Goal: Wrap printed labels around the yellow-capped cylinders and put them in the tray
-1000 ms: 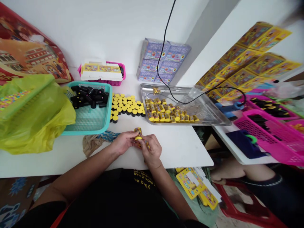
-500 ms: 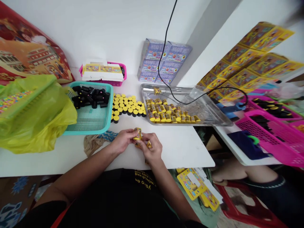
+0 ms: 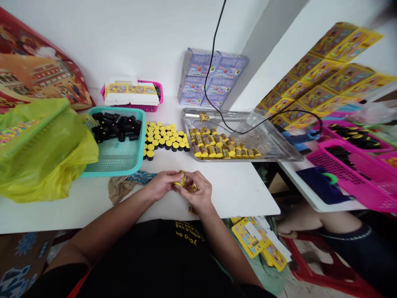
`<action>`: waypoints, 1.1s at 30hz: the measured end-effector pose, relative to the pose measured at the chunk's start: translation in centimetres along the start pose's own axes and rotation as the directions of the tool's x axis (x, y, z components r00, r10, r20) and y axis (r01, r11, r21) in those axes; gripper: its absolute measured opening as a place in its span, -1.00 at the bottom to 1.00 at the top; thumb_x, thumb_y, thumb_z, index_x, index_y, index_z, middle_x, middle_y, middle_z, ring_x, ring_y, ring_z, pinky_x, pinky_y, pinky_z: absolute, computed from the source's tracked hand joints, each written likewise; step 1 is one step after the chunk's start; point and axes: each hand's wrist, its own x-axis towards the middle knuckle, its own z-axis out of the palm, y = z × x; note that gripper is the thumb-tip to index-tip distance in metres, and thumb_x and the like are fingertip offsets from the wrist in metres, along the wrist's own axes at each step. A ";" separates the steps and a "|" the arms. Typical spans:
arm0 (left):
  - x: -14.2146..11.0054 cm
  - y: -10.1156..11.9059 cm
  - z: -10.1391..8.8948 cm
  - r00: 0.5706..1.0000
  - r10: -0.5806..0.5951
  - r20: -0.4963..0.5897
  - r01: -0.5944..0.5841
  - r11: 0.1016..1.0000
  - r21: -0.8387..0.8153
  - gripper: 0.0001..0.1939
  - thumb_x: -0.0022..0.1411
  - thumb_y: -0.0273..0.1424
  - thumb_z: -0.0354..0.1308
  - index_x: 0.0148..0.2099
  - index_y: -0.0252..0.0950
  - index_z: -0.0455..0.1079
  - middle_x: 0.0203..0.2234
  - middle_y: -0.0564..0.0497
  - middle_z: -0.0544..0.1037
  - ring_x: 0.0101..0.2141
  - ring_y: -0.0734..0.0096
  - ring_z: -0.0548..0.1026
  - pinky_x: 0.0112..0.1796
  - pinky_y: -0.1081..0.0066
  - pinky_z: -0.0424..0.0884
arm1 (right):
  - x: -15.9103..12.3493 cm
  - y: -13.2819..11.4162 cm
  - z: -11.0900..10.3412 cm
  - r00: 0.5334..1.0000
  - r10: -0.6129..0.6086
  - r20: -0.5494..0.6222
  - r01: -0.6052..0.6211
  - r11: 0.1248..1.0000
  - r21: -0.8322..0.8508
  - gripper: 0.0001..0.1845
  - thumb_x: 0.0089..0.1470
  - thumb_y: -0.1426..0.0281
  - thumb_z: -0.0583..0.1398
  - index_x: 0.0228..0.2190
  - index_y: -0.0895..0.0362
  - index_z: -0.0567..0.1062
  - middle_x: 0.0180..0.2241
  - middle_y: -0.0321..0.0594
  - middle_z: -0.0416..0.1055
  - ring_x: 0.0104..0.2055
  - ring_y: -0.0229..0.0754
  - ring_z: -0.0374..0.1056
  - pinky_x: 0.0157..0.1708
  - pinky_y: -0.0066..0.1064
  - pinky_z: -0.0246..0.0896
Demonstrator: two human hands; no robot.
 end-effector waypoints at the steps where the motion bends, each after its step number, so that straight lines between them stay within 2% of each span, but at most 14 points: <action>1: 0.0 0.0 0.0 1.000 0.005 -0.013 -0.006 1.000 -0.016 -0.68 -0.06 -0.28 0.40 -0.35 -0.44 0.51 -0.48 -0.07 0.51 -0.43 0.38 0.47 -0.35 0.40 0.33 | -0.1 0.2 0.1 1.000 0.004 0.003 -0.004 1.000 -0.007 -0.62 -0.04 0.27 0.33 -0.14 0.09 0.49 -0.50 -0.32 0.36 -0.48 -0.25 0.28 -0.47 -0.39 0.32; 4: 0.1 -0.1 0.2 0.995 0.036 -0.097 -0.046 0.994 -0.097 -0.72 -0.06 -0.31 0.41 -0.36 -0.40 0.48 -0.47 -0.04 0.52 -0.44 0.39 0.48 -0.33 0.38 0.37 | -0.6 0.8 0.4 0.999 0.014 -0.029 -0.015 0.999 -0.032 -0.52 0.02 0.26 0.31 -0.01 0.07 0.42 -0.40 -0.26 0.40 -0.46 -0.26 0.32 -0.42 -0.38 0.37; 6: 0.2 -0.2 0.1 0.990 0.046 -0.137 -0.065 0.987 -0.144 -0.74 -0.05 -0.33 0.40 -0.38 -0.38 0.45 -0.47 -0.02 0.51 -0.44 0.40 0.49 -0.34 0.37 0.39 | -1.0 1.1 0.7 0.999 -0.015 -0.049 0.012 0.997 -0.075 -0.53 0.08 0.30 0.28 0.04 0.07 0.38 -0.34 -0.21 0.42 -0.41 -0.24 0.36 -0.36 -0.36 0.40; 11: 0.3 -0.6 0.0 0.993 0.043 -0.113 -0.063 0.981 -0.182 -0.73 0.00 -0.30 0.36 -0.42 -0.39 0.41 -0.50 0.00 0.47 -0.49 0.45 0.44 -0.38 0.38 0.39 | -1.6 1.2 1.5 0.992 -0.124 -0.018 0.119 0.979 -0.163 -0.64 0.14 0.38 0.22 0.00 0.07 0.43 -0.25 -0.11 0.46 -0.25 -0.16 0.42 -0.29 -0.32 0.42; 16: 0.4 -1.1 -0.1 0.987 -0.020 -0.156 -0.012 0.979 -0.205 -0.75 -0.03 -0.35 0.39 -0.43 -0.41 0.42 -0.54 0.01 0.45 -0.51 0.48 0.43 -0.38 0.42 0.38 | -1.8 1.2 1.9 0.991 -0.124 -0.039 0.121 0.989 -0.084 -0.75 0.16 0.43 0.19 -0.10 0.08 0.49 -0.32 -0.15 0.47 -0.32 -0.20 0.41 -0.33 -0.36 0.40; 20: 0.3 -0.6 0.1 0.982 -0.061 -0.178 0.025 0.980 -0.199 -0.78 -0.04 -0.40 0.38 -0.44 -0.42 0.42 -0.54 -0.02 0.47 -0.49 0.44 0.45 -0.37 0.41 0.41 | -1.4 1.4 2.0 0.994 -0.098 -0.048 0.097 0.995 -0.036 -0.84 0.17 0.45 0.18 -0.20 0.10 0.52 -0.43 -0.21 0.44 -0.42 -0.24 0.36 -0.41 -0.40 0.33; 23: -0.3 0.2 0.9 0.984 -0.050 -0.169 0.016 0.980 -0.199 -0.81 -0.09 -0.49 0.38 -0.41 -0.41 0.44 -0.51 0.00 0.49 -0.48 0.48 0.46 -0.40 0.48 0.42 | -1.4 0.7 1.8 0.998 -0.062 -0.003 0.062 0.996 -0.058 -0.85 0.21 0.37 0.15 -0.23 0.10 0.52 -0.45 -0.22 0.43 -0.39 -0.24 0.36 -0.38 -0.42 0.31; 25: -0.6 0.7 1.2 0.977 -0.017 -0.213 -0.018 0.987 -0.160 -0.81 -0.13 -0.53 0.37 -0.39 -0.38 0.45 -0.48 0.01 0.52 -0.46 0.46 0.48 -0.44 0.50 0.42 | -1.4 0.2 2.1 0.999 -0.034 0.019 0.036 0.987 -0.156 -0.78 0.23 0.26 0.13 -0.25 0.11 0.50 -0.44 -0.21 0.43 -0.37 -0.23 0.36 -0.35 -0.42 0.30; 28: 0.0 1.1 0.8 0.952 -0.082 -0.295 0.060 0.995 -0.084 -0.83 -0.17 -0.56 0.31 -0.42 -0.32 0.47 -0.47 0.02 0.57 -0.50 0.41 0.49 -0.55 0.48 0.41 | -1.0 0.8 3.0 0.998 -0.035 0.059 0.054 0.933 -0.355 -0.54 0.08 0.01 0.20 -0.18 0.13 0.48 -0.39 -0.18 0.44 -0.34 -0.18 0.38 -0.33 -0.38 0.31; 30: 0.7 1.1 0.3 0.945 -0.142 -0.294 0.131 0.990 -0.057 -0.89 -0.11 -0.50 0.22 -0.43 -0.23 0.49 -0.43 0.05 0.60 -0.53 0.38 0.47 -0.59 0.42 0.41 | -0.5 1.5 3.4 0.996 -0.003 0.094 0.044 0.901 -0.432 -0.43 0.01 -0.08 0.20 -0.15 0.13 0.48 -0.43 -0.21 0.42 -0.35 -0.16 0.39 -0.35 -0.37 0.32; 31: 1.0 1.1 -0.1 0.934 -0.152 -0.324 0.148 0.988 -0.036 -0.91 -0.09 -0.46 0.20 -0.45 -0.19 0.50 -0.44 0.08 0.61 -0.53 0.35 0.47 -0.60 0.39 0.41 | -0.3 1.8 3.3 0.994 0.020 0.105 0.027 0.902 -0.432 -0.39 -0.01 -0.10 0.20 -0.15 0.14 0.48 -0.43 -0.22 0.42 -0.37 -0.18 0.39 -0.36 -0.39 0.33; 33: 1.3 0.9 -0.7 0.941 -0.086 -0.329 0.107 0.993 0.047 -0.91 -0.13 -0.42 0.23 -0.48 -0.12 0.50 -0.43 0.15 0.62 -0.46 0.28 0.50 -0.54 0.34 0.47 | -0.1 1.9 3.1 0.991 0.060 0.120 -0.011 0.926 -0.377 -0.39 -0.03 -0.09 0.23 -0.15 0.14 0.48 -0.43 -0.24 0.43 -0.36 -0.21 0.40 -0.34 -0.44 0.33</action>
